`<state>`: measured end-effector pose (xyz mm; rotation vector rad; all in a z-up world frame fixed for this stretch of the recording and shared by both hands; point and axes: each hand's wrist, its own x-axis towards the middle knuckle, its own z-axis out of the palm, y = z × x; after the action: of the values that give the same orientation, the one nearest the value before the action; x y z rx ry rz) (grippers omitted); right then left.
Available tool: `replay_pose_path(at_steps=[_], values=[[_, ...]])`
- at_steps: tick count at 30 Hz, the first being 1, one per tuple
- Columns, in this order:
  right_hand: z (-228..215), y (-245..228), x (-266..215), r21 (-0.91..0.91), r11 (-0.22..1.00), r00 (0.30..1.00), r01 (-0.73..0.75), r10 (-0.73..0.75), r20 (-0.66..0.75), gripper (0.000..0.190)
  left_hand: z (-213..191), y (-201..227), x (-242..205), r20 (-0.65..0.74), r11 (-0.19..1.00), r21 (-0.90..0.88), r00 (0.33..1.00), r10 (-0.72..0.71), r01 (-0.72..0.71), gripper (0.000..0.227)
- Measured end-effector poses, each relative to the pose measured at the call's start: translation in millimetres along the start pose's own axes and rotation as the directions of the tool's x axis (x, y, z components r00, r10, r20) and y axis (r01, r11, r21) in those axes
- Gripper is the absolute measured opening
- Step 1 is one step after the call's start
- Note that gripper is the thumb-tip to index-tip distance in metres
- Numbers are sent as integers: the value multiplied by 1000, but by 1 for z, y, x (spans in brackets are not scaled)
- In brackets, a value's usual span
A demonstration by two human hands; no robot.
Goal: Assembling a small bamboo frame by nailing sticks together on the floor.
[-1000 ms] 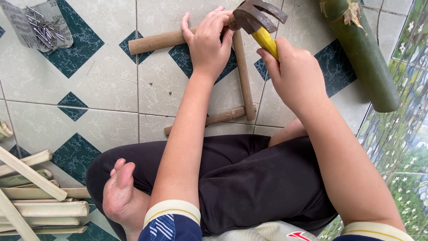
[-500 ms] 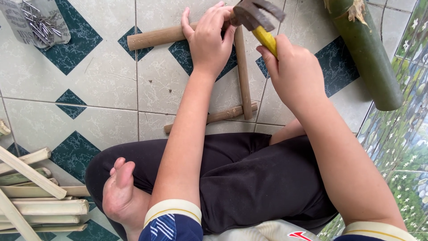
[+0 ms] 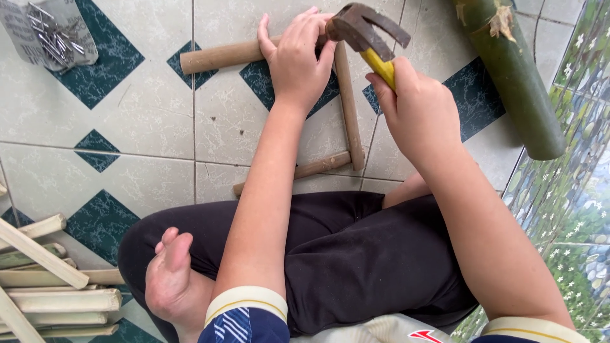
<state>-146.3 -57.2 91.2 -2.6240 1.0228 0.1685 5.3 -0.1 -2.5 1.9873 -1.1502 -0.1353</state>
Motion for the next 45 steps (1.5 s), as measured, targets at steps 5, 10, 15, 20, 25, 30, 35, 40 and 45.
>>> replay_pose_path(at_steps=[5, 10, 15, 20, 25, 30, 35, 40, 45], values=[[-1, 1, 2, 23, 999, 998, -39, 38, 40, 31, -1, 0, 3, 0, 999, -11, 999, 36, -36, 12], [-7, 2, 2, 48, 998, 999, -40, 39, 7, 33, -7, 3, 0, 6, 996, -89, 1000, 8, -7, 10], [-12, 11, 7, 81, 991, 994, -103, 102, 27, 34, -15, 5, 0, 62, 993, -109, 997, 43, -36, 11], [5, 36, 19, 12, 982, 979, -189, 187, 74, 39, -24, 7, 2, 151, 995, -59, 985, 88, -80, 9], [21, 62, 32, -263, 963, 983, -67, 19, -180, 33, -49, 11, 5, 318, 997, 41, 947, 45, -61, 25], [24, 75, 36, -245, 968, 985, -51, 8, -173, 32, -59, -13, -4, 311, 923, 355, 950, 32, -147, 29], [25, 77, 38, -236, 971, 988, -41, 3, -157, 30, -63, -13, -14, 347, 937, 333, 938, -13, -110, 25], [23, 77, 41, -184, 981, 997, -56, 44, -69, 32, -66, -11, -18, 357, 924, 370, 933, -41, -101, 26], [23, 77, 43, -216, 974, 998, -64, 67, 7, 28, -67, -5, -14, 372, 929, 363, 926, -71, -75, 25]])
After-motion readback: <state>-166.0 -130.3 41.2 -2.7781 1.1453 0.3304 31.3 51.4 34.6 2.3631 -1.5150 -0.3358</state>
